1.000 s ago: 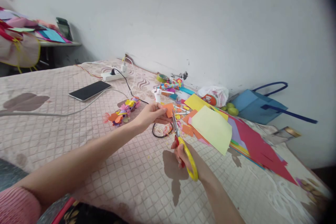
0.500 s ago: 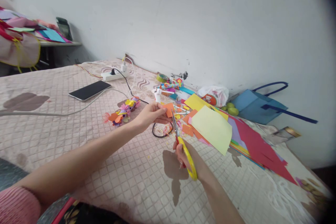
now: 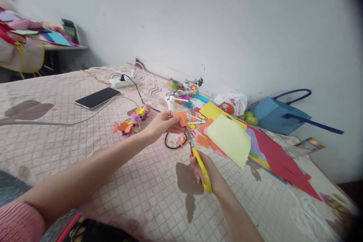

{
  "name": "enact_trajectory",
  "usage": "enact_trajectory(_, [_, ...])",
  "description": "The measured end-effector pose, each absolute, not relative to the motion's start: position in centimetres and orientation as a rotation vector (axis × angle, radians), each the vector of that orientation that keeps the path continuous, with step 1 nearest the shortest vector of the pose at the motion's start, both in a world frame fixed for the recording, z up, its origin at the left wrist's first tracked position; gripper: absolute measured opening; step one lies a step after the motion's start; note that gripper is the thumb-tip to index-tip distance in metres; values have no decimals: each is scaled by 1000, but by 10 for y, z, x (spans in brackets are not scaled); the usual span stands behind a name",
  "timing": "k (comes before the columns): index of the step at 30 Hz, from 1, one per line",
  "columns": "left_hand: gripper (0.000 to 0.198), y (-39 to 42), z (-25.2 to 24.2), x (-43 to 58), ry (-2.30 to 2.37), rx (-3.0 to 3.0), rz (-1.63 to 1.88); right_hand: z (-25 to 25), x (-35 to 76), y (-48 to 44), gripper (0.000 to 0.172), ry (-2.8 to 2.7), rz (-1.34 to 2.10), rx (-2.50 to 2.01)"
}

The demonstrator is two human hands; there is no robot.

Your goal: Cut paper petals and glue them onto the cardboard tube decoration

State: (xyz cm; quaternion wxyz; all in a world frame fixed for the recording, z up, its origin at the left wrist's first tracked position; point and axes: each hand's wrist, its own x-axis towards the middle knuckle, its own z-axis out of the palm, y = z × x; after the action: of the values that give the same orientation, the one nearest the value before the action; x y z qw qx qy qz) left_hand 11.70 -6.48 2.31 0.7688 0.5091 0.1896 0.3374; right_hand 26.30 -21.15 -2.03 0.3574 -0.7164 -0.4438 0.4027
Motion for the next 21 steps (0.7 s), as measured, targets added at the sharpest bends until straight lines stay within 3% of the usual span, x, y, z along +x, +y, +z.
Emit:
enact_trajectory(8, [22,-65,25,117,407,1106,713,-9,261,-220,55,-1400,1031,-1698])
enact_trajectory(21, [20,-67,26,117,424,1119,718,-9,261,-220,54,-1411,973,-1797])
